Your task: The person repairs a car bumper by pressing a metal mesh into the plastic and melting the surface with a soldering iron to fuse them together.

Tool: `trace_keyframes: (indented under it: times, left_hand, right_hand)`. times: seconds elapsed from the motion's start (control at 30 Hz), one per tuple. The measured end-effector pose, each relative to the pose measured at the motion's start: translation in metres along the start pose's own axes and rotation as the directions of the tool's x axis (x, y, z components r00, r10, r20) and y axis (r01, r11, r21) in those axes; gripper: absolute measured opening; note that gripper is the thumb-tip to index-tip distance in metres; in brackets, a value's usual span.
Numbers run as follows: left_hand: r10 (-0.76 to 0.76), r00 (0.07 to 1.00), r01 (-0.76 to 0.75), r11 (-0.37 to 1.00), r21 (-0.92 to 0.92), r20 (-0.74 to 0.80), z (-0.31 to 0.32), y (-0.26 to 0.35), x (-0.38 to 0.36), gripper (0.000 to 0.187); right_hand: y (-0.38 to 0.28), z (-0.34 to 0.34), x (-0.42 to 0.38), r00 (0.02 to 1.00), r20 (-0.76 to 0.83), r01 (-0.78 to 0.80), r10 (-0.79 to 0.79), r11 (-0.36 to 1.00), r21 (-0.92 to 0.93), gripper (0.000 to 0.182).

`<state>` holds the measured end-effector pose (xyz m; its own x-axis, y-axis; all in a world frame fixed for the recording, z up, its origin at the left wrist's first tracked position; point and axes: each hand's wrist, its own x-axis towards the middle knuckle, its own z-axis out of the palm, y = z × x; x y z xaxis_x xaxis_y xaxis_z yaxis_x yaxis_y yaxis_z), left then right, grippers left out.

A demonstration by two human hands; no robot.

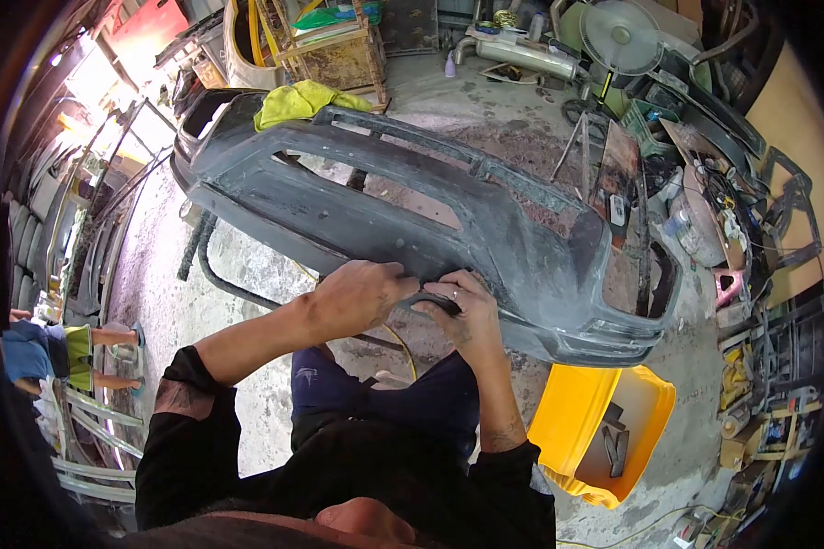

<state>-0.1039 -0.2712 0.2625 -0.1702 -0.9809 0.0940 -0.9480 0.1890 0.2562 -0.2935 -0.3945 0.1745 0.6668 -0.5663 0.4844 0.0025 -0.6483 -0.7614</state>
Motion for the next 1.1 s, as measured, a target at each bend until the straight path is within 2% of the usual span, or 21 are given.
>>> trace_keyframes:
  times: [0.13, 0.23, 0.43, 0.53, 0.63, 0.7, 0.73, 1.1]
  left_hand:
    - [0.000, 1.000, -0.001, 0.999, 0.033, 0.021, -0.001, -0.001, -0.002, 0.024]
    - [0.032, 0.999, -0.029, 0.998, -0.056, 0.043, 0.002, -0.012, 0.002, 0.027]
    - [0.014, 0.999, -0.014, 1.000, 0.006, 0.030, 0.000, 0.000, 0.001, 0.025]
    - [0.005, 1.000, -0.006, 0.998, 0.064, 0.013, 0.005, -0.001, -0.001, 0.024]
    - [0.033, 0.999, -0.033, 0.999, -0.017, -0.015, 0.000, -0.007, 0.002, 0.021]
    - [-0.012, 0.992, 0.019, 0.998, -0.060, 0.123, -0.007, -0.008, 0.006, 0.020]
    - [-0.011, 0.992, 0.019, 0.998, -0.061, 0.125, -0.006, -0.009, 0.007, 0.020]
    - [0.028, 0.999, -0.029, 0.999, 0.018, 0.034, 0.000, -0.001, 0.001, 0.026]
  right_hand:
    - [0.002, 0.002, 0.000, 1.000, -0.001, 0.004, -0.004, 1.000, 0.009, 0.039]
    - [0.005, 0.003, -0.001, 1.000, -0.022, 0.022, -0.022, 1.000, 0.019, 0.040]
    - [0.004, 0.002, -0.001, 1.000, -0.014, 0.022, -0.022, 1.000, 0.006, 0.040]
    - [0.003, 0.002, -0.002, 1.000, 0.004, -0.028, 0.027, 0.999, 0.023, 0.040]
    - [0.004, 0.002, -0.003, 1.000, -0.003, -0.003, 0.003, 1.000, -0.028, 0.041]
    - [0.003, 0.002, -0.004, 1.000, -0.021, -0.013, 0.012, 0.999, -0.038, 0.041]
    - [0.001, 0.002, -0.004, 1.000, -0.021, -0.014, 0.013, 0.999, -0.038, 0.041]
    - [-0.001, 0.000, -0.004, 1.000, -0.018, -0.026, 0.025, 1.000, -0.016, 0.039]
